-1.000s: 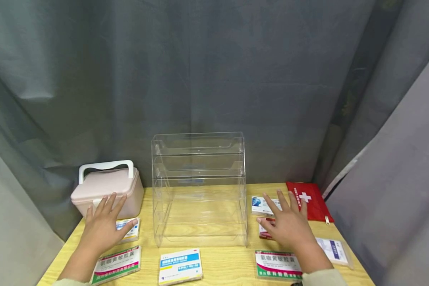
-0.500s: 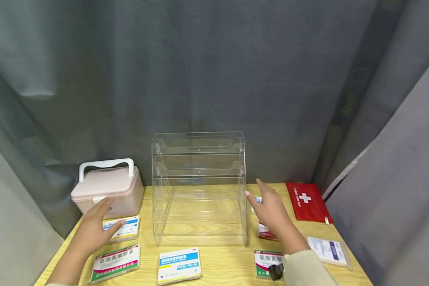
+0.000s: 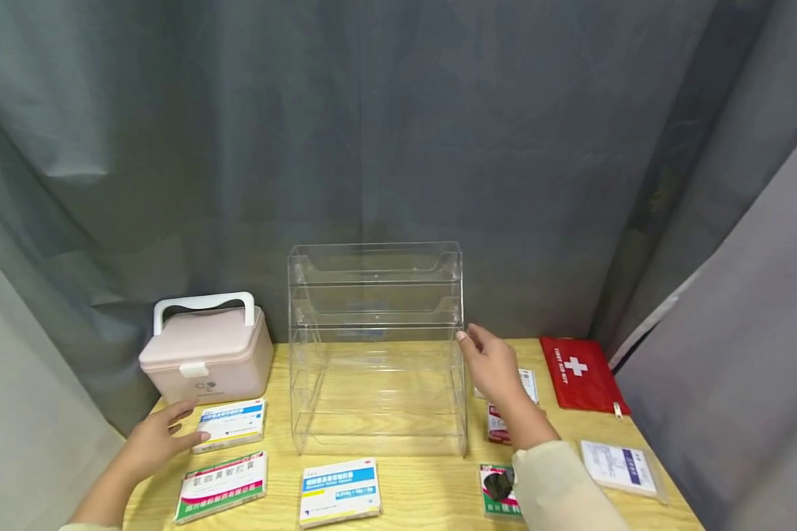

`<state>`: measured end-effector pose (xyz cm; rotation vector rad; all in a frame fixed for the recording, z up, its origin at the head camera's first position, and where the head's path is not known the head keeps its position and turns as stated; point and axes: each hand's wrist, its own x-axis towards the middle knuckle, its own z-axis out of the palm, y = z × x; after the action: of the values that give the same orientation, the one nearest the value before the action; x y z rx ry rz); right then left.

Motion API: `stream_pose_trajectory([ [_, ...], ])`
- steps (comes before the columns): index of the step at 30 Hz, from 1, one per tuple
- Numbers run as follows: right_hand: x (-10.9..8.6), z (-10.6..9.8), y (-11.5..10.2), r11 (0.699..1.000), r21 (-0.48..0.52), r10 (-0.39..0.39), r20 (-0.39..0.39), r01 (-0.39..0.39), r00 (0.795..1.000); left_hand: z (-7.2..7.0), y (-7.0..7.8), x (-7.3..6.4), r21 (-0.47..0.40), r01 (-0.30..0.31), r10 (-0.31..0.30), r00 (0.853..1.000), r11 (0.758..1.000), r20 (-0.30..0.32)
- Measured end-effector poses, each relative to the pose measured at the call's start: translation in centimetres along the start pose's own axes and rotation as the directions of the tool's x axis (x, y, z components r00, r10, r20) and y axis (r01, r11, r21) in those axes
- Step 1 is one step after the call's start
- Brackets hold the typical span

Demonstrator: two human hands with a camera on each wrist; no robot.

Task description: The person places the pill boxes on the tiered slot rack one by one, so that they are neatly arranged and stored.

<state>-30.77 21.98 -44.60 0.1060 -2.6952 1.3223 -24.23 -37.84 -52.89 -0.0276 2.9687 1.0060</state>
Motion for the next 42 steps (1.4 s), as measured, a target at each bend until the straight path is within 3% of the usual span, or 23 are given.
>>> stream_pose_trajectory([
  [6,0.3,0.4,-0.4,0.999,0.033,0.019,-0.017,-0.019,1.0,-0.2,-1.4,1.4,-0.02,-0.019,0.02,0.996,1.0,0.083],
  [12,0.3,0.9,-0.7,0.999,0.039,0.033,-0.004,-0.033,0.999,0.2,-2.3,2.4,-0.025,0.039,-0.035,0.99,0.999,0.138],
  [18,0.3,1.3,-0.8,0.998,0.06,0.031,0.018,-0.032,0.999,0.8,-3.3,2.7,-0.05,0.098,-0.089,0.985,0.994,0.149],
  [25,0.2,1.4,-0.4,0.998,0.045,0.042,0.024,-0.043,0.999,1.1,-3.3,3.5,-0.034,0.107,-0.101,0.983,0.994,0.153],
  [30,0.3,1.4,0.0,0.999,0.026,0.038,0.016,-0.039,0.999,1.2,-3.0,3.8,-0.039,0.112,-0.103,0.975,0.993,0.197],
  [35,0.3,1.5,0.0,0.999,0.025,0.024,0.009,-0.024,1.0,1.3,-2.9,4.0,0.011,0.126,-0.125,0.966,0.992,0.226],
  [42,0.2,1.6,0.1,0.999,0.018,0.033,0.006,-0.033,0.999,1.4,-2.7,3.8,0.075,0.002,-0.013,0.99,0.997,0.141],
])
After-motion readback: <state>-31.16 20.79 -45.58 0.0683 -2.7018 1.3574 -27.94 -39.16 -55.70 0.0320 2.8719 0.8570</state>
